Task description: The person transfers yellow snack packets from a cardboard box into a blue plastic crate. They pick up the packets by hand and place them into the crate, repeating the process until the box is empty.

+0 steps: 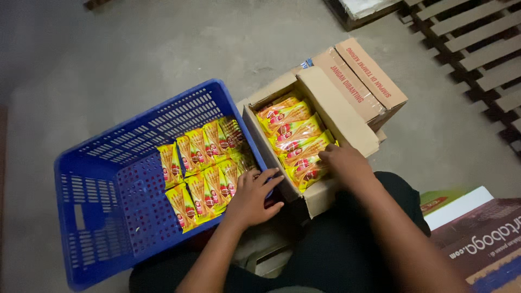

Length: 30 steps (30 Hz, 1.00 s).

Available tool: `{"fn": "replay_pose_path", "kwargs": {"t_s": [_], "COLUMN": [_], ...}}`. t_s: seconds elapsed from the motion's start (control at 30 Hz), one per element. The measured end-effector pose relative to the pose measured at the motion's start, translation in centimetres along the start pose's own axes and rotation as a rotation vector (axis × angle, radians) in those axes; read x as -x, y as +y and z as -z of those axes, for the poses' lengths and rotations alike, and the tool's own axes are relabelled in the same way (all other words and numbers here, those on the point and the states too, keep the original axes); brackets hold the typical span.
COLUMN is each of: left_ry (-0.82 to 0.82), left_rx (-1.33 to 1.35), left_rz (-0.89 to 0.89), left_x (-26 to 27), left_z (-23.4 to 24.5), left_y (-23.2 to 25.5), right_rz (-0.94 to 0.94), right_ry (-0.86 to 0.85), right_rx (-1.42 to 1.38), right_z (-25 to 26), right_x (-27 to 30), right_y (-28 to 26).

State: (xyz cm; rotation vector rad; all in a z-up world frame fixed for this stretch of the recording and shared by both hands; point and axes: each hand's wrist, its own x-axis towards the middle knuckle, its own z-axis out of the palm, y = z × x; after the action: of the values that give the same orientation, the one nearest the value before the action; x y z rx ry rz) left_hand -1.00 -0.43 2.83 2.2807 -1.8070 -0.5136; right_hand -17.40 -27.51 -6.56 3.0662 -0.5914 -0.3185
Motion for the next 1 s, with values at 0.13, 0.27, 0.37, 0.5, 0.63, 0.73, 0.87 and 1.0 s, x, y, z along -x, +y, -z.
{"fn": "replay_pose_path", "kwargs": {"t_s": [0.13, 0.27, 0.37, 0.5, 0.63, 0.73, 0.87, 1.0], "left_ry": [-0.020, -0.055, -0.056, -0.040, -0.016, 0.011, -0.039, -0.036], "left_rx": [0.022, 0.028, 0.032, 0.065, 0.041, 0.058, 0.063, 0.070], "left_rz": [-0.004, 0.013, 0.014, 0.006, -0.011, -0.014, 0.005, -0.001], "left_x": [-0.3, -0.4, -0.5, -0.5, -0.4, -0.3, -0.4, -0.5], "left_z": [0.4, 0.4, 0.4, 0.9, -0.3, -0.3, 0.8, -0.2], "left_y": [0.1, -0.1, -0.1, 0.2, -0.5, -0.6, 0.0, -0.7], "right_rz": [-0.073, -0.360, -0.516, -0.538, -0.588, -0.488, -0.522, -0.466], "right_ry": [-0.118, -0.198, -0.234, -0.397, -0.521, -0.657, -0.713, -0.735], "right_rx": [-0.134, -0.238, -0.155, -0.067, -0.076, -0.043, 0.031, 0.019], "right_z": [0.4, 4.9, 8.6, 7.3, 4.6, 6.2, 8.2, 8.3], "right_x": [-0.5, 0.1, 1.1, 0.5, -1.5, -1.6, -1.6, -1.1], "right_y": [-1.7, -4.8, -7.6, -8.7, -8.0, -7.8, -8.8, -8.5]}}
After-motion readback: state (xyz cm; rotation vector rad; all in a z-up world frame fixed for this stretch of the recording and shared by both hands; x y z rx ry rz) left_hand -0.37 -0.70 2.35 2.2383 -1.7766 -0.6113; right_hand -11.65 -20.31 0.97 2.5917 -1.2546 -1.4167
